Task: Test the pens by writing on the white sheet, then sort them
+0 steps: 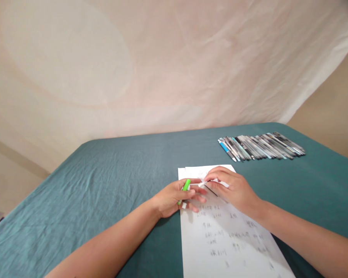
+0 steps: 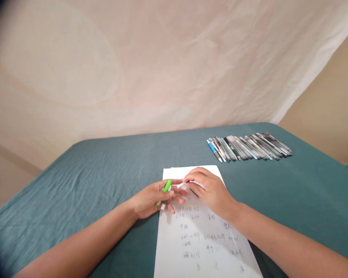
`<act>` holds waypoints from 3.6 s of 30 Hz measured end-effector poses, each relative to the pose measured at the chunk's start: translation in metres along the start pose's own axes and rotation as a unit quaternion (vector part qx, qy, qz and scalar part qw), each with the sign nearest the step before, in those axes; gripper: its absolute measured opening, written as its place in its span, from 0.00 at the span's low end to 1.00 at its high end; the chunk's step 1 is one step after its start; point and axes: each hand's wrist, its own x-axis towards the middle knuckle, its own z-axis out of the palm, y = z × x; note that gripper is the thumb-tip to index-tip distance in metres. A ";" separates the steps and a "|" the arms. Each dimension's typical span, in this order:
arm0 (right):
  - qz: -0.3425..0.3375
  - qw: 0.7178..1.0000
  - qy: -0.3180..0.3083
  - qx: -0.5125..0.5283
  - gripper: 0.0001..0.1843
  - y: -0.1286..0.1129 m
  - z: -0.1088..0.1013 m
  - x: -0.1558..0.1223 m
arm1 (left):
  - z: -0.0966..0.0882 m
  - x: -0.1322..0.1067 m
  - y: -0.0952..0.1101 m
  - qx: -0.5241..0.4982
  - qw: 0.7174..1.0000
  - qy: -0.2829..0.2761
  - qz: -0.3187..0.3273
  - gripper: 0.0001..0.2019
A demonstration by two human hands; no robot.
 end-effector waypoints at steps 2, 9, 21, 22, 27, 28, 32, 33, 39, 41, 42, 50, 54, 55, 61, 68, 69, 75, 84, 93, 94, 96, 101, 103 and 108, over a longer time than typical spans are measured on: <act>0.021 1.000 0.016 0.000 0.08 0.002 -0.002 0.000 | 0.001 -0.001 0.000 0.050 0.999 -0.007 -0.001 0.20; 0.002 1.000 0.003 -0.014 0.09 0.003 0.003 -0.002 | 0.009 -0.005 -0.002 0.184 0.983 -0.011 -0.001 0.14; -0.064 0.997 -0.031 -0.013 0.12 -0.005 0.015 -0.005 | 0.013 -0.005 0.002 0.246 0.968 -0.023 -0.031 0.17; -0.062 0.998 -0.032 -0.010 0.13 -0.006 0.015 -0.006 | 0.013 -0.005 0.001 0.244 0.969 -0.019 -0.030 0.18; -0.037 0.999 -0.038 -0.001 0.13 -0.009 0.017 -0.008 | 0.012 -0.004 -0.001 0.224 0.974 -0.006 -0.021 0.18; -0.034 0.999 -0.039 -0.003 0.13 -0.010 0.016 -0.007 | 0.012 -0.004 -0.001 0.211 0.977 -0.007 -0.017 0.17; -0.006 0.999 -0.024 -0.032 0.10 -0.009 0.007 -0.003 | 0.009 -0.001 0.001 0.111 0.994 -0.015 -0.004 0.22; 0.009 0.999 -0.018 -0.044 0.10 -0.008 0.005 -0.002 | 0.008 0.000 0.002 0.085 0.996 -0.013 -0.005 0.23; 0.110 0.980 -0.071 -0.147 0.04 0.004 0.002 -0.002 | 0.002 0.002 0.003 0.014 1.000 0.015 0.011 0.23; 0.128 0.970 -0.101 -0.179 0.05 0.006 0.005 -0.004 | 0.002 0.003 0.001 0.007 1.000 0.009 0.017 0.21; 0.134 0.966 -0.111 -0.193 0.04 0.007 0.006 -0.004 | 0.001 0.003 0.001 0.003 1.000 0.005 0.018 0.20; 0.183 0.967 -0.115 -0.133 0.06 0.011 -0.002 0.000 | 0.002 0.002 -0.002 -0.001 1.000 -0.003 0.029 0.16; 0.216 0.971 -0.099 0.010 0.08 0.009 -0.005 0.004 | 0.004 0.002 -0.001 0.017 0.999 0.005 0.037 0.18; 0.228 0.968 -0.097 0.046 0.09 0.008 -0.005 0.004 | 0.003 0.002 -0.001 0.021 0.999 0.007 0.040 0.19; 0.312 0.880 -0.077 0.351 0.11 0.008 -0.001 0.007 | 0.000 0.005 -0.006 0.054 0.994 0.037 0.092 0.18; 0.341 0.786 -0.056 0.513 0.17 0.013 -0.001 0.009 | -0.001 0.005 -0.003 0.071 0.983 0.100 0.134 0.17; 0.338 0.785 -0.053 0.517 0.15 0.013 -0.001 0.010 | -0.001 0.005 -0.002 0.085 0.982 0.097 0.136 0.17; 0.295 0.817 -0.001 0.496 0.12 0.005 0.000 0.010 | 0.004 0.002 -0.002 0.232 0.964 0.041 0.127 0.16; 0.248 0.895 -0.024 0.371 0.13 -0.005 0.003 0.010 | 0.013 0.000 0.005 0.351 0.929 -0.006 0.117 0.16; 0.170 0.954 -0.081 0.235 0.09 -0.006 0.008 0.006 | 0.023 -0.005 0.005 0.533 0.814 0.100 0.209 0.14; 0.168 0.955 -0.084 0.230 0.09 -0.007 0.009 0.006 | 0.024 -0.006 0.005 0.544 0.808 0.106 0.199 0.14; 0.170 0.957 -0.087 0.219 0.08 -0.010 0.010 0.005 | 0.025 -0.007 0.005 0.552 0.811 0.103 0.165 0.13; 0.210 0.950 -0.085 0.215 0.16 -0.009 0.016 0.003 | 0.022 -0.007 0.004 0.522 0.839 0.100 0.112 0.13; 0.211 0.960 -0.087 0.160 0.16 -0.008 0.017 0.001 | 0.019 -0.006 0.004 0.488 0.858 0.107 0.123 0.14; 0.140 0.976 -0.120 -0.113 0.09 -0.018 0.020 -0.008 | 0.011 -0.002 0.001 0.332 0.929 0.111 0.119 0.17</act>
